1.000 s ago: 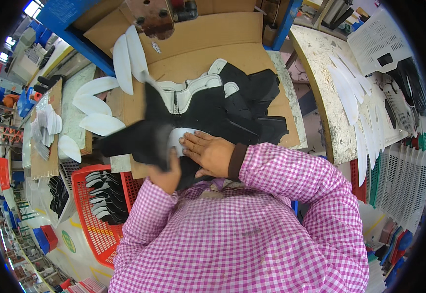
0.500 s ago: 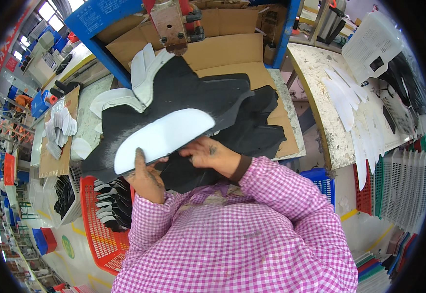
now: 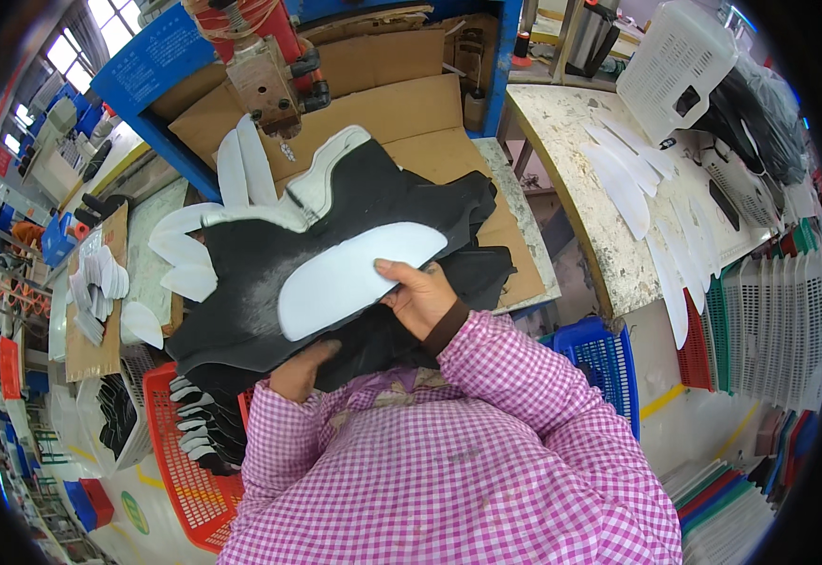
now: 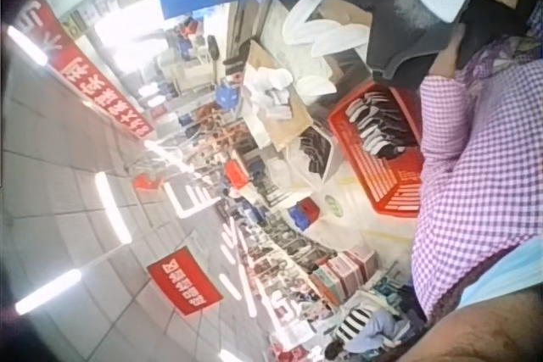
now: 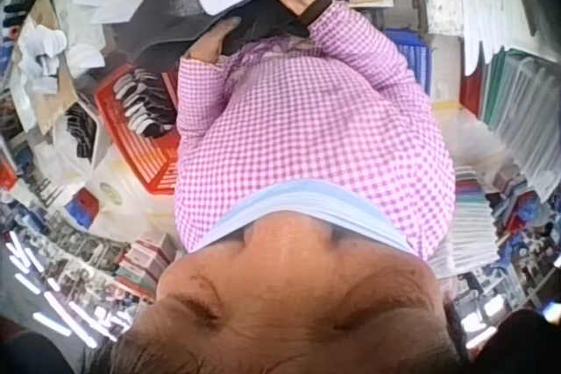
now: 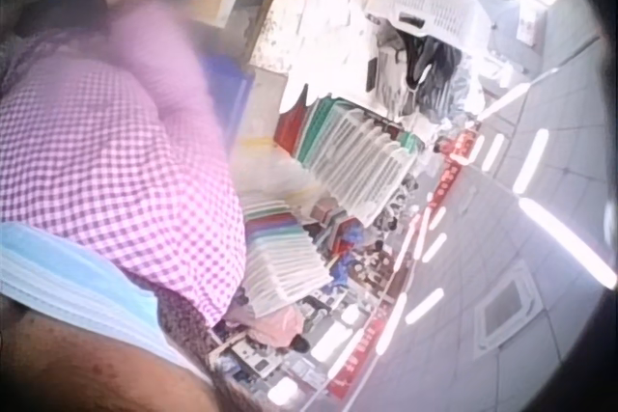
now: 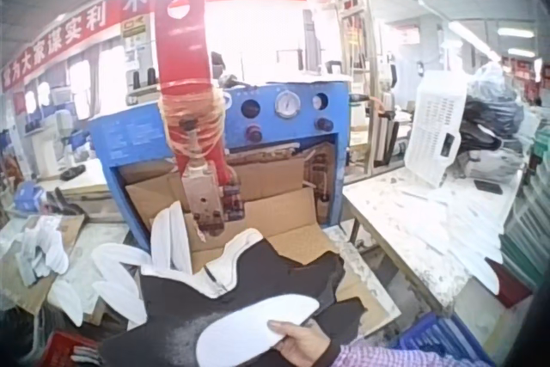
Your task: The person repeatedly picks black fabric shoe uppers from a red basket, places them on a worktable, aligns white plastic insoles on the inner surface, and folds the uppers over the insoles. The person continues this cycle for multiple units throughout the clip.
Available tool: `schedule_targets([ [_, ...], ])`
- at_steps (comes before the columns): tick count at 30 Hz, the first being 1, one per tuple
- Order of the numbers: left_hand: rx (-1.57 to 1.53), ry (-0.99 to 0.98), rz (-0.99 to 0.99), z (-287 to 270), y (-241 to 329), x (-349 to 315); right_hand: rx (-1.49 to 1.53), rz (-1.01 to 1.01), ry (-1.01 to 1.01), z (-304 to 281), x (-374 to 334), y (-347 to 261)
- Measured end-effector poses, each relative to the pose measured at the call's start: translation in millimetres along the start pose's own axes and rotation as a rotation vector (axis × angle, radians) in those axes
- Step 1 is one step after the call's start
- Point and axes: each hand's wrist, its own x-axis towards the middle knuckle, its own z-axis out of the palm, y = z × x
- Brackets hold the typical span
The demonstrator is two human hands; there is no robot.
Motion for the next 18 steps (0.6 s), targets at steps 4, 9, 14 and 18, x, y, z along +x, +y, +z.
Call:
schedule_targets([
  [4, -0.528, 0.068, 0.171, 25, 7, -7, -0.300, -0.197, 0.101, 12, -5, 20],
  [9, -0.646, 0.358, 0.130, 29, 17, -1, -0.538, -0.267, -0.027, 19, -10, 24],
  [14, 0.152, 0.456, 0.398, 25, 5, -14, -0.585, -0.177, 0.080, 20, -7, 28],
  [18, 0.389, 0.366, 0.201, 21, -5, -18, -0.880, -0.367, 0.035, 28, -12, 44],
])
